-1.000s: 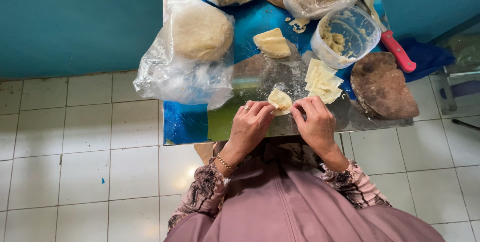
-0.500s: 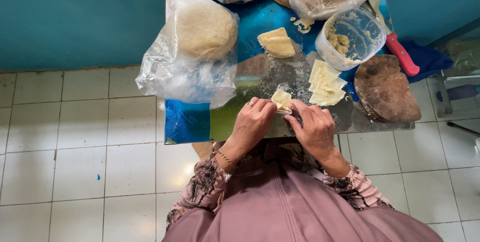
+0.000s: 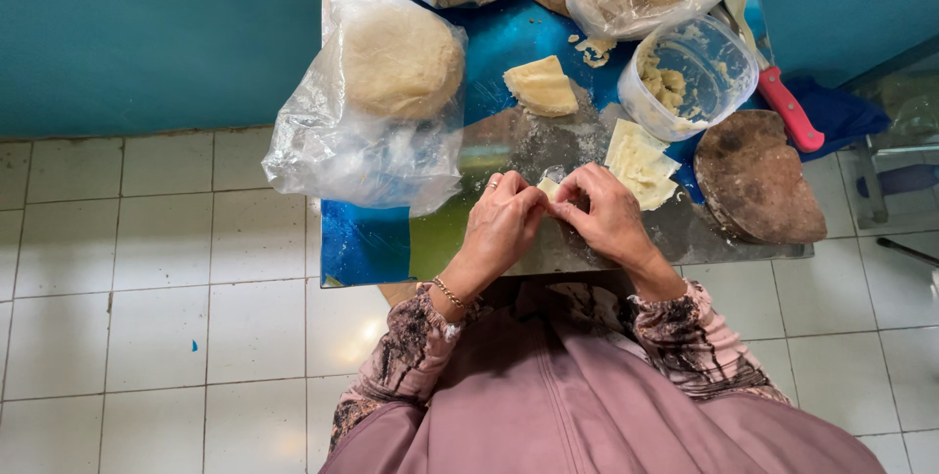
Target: The person sits at a small table and folds triangular dough pieces by hand, pinching the edges closed around a small portion of filling taken from a plastic container. The folded pieces are set on the table in a growing row, and the person occasionally reaches into bags of dough pieces and brown powder for more material.
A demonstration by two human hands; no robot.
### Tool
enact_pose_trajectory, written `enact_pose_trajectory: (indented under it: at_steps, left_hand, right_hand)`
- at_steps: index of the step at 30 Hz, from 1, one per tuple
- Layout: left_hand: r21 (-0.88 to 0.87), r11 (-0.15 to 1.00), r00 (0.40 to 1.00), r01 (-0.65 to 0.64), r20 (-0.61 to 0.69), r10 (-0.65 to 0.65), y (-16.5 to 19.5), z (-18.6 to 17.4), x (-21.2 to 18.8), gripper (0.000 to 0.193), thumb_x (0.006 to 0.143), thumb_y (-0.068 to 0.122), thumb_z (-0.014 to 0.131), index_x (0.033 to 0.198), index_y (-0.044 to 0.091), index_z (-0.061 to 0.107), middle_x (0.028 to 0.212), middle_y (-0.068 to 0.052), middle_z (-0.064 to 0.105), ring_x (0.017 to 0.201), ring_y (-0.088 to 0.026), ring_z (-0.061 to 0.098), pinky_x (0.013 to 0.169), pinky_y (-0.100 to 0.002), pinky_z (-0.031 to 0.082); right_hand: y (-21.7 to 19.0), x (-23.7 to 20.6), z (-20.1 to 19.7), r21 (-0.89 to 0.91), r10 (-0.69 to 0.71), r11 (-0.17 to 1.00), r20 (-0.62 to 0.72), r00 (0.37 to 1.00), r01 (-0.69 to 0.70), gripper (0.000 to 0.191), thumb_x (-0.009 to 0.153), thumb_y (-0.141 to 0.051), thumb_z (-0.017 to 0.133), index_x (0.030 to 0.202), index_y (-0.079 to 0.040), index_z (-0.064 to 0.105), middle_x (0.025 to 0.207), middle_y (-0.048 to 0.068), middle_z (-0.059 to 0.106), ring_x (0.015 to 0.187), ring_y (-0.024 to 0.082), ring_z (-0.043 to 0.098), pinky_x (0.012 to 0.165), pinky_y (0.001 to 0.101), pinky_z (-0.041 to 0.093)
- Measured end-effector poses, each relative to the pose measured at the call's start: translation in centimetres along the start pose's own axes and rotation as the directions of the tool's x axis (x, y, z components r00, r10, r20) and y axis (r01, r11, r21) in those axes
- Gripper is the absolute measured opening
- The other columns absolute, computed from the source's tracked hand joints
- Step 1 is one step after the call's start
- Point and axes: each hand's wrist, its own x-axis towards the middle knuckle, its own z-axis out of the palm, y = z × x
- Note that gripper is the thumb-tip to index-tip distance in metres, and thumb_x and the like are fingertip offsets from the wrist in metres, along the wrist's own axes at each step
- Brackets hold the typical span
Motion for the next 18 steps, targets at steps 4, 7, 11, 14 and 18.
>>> enact_pose_trajectory:
  at_steps: [4,7,11,14,18]
  left_hand:
    - [-0.04,0.993,0.994,0.107,0.018,-0.106,0.1,0.1,0.2,0.015,0.085,0.007,0.07,0.098,0.005,0.064,0.091,-0.013,0.063,0.089,-0.033,0.062,0.078,-0.043,0.05]
    - [-0.073,0.988,0.991,0.135,0.013,-0.135,-0.2,0.2,-0.1,0.018,0.088,0.006,0.068,0.104,0.002,0.06,0.091,-0.012,0.065,0.089,-0.033,0.064,0.078,-0.044,0.051]
    - [-0.025,1.0,0.999,0.017,-0.029,-0.018,-0.2,0.6,-1.2,0.006,0.096,0.005,0.067,0.101,0.005,0.063,0.094,-0.013,0.066,0.089,-0.033,0.064,0.078,-0.044,0.053]
    - [0.089,0.978,0.981,-0.189,-0.017,0.191,-0.2,0.8,-1.9,0.015,0.09,0.004,0.064,0.104,0.002,0.061,0.1,-0.015,0.065,0.095,-0.034,0.064,0.082,-0.041,0.055]
    - [0.072,0.994,0.996,-0.086,0.038,0.084,-0.6,1.0,-1.1,0.008,0.091,0.006,0.064,0.099,0.007,0.066,0.096,-0.014,0.065,0.094,-0.033,0.065,0.08,-0.042,0.054]
  right_hand:
    - [-0.8,-1.2,0.5,-0.209,-0.333,0.931,-0.157,0.93,0.298,0.015,0.084,-0.014,0.078,0.098,-0.014,0.075,0.097,-0.001,0.071,0.089,0.023,0.064,0.078,0.0372,0.051]
    - [-1.4,-2.4,0.7,-0.403,-0.459,0.837,-0.147,0.876,0.371,0.018,0.083,-0.014,0.077,0.101,-0.013,0.076,0.099,-0.001,0.072,0.089,0.023,0.064,0.075,0.0382,0.049]
    - [-0.7,-1.9,0.6,-0.318,-0.403,0.884,-0.142,0.904,0.344,0.014,0.087,-0.019,0.078,0.098,-0.012,0.076,0.093,0.001,0.07,0.086,0.024,0.062,0.074,0.0373,0.049]
    - [0.3,-0.4,0.1,-0.195,-0.321,0.935,-0.102,0.942,0.298,0.009,0.088,-0.019,0.078,0.094,-0.013,0.075,0.09,0.002,0.068,0.087,0.025,0.061,0.077,0.037,0.05]
    - [0.8,0.9,-0.4,-0.058,-0.094,0.994,0.048,0.994,0.097,0.017,0.083,-0.023,0.081,0.089,-0.009,0.072,0.085,0.005,0.067,0.084,0.024,0.063,0.073,0.0373,0.05]
